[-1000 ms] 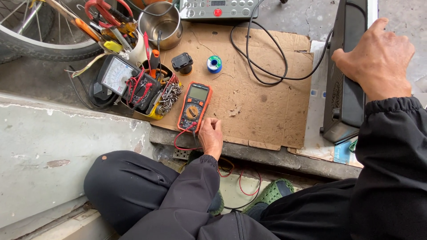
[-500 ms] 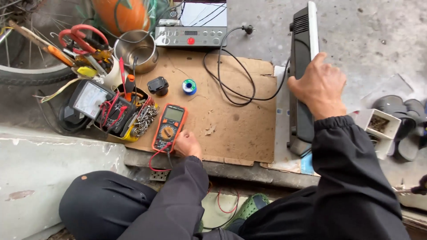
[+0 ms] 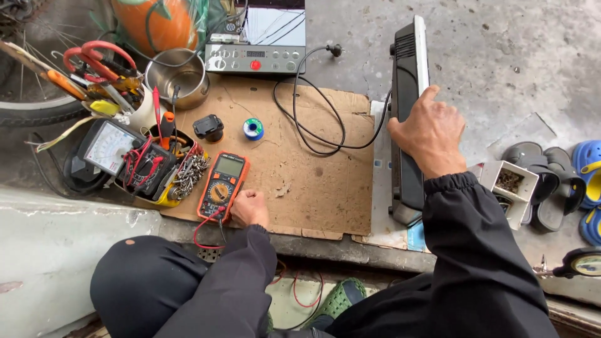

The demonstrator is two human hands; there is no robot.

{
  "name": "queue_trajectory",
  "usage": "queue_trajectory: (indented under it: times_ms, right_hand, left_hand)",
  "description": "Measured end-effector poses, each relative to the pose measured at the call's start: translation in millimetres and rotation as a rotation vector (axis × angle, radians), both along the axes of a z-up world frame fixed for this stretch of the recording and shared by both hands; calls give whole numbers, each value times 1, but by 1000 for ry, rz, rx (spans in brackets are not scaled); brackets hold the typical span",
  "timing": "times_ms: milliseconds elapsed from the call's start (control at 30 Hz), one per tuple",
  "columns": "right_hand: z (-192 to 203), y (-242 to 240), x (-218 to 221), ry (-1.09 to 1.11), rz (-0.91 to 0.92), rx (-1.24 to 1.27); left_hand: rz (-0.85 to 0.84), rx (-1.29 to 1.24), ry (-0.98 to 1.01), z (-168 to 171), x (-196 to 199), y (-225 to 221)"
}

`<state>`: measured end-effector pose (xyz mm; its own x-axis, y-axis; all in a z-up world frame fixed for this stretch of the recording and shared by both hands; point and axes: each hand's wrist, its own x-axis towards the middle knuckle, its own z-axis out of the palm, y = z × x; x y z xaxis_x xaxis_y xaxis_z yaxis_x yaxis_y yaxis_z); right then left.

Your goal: Unscrewing the back casing of an induction cooker using a power drill and opening it to expose internal components.

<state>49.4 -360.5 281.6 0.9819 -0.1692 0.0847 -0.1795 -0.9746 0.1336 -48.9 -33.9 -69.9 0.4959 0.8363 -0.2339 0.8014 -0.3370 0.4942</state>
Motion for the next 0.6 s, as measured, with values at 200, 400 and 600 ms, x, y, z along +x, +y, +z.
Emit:
queue_trajectory:
  times_ms: [200,400,600]
  right_hand:
    - [-1,-7,2,1,8,9]
    - [-6,-11,6,3,3,28]
    - [14,2,1,34,-8,57]
  left_hand:
    - [-293,-432,-440,98,-1,-81]
    - [-728,-516,-413,78,65,-165]
    - [-1228,-240,-310,54,128,-181]
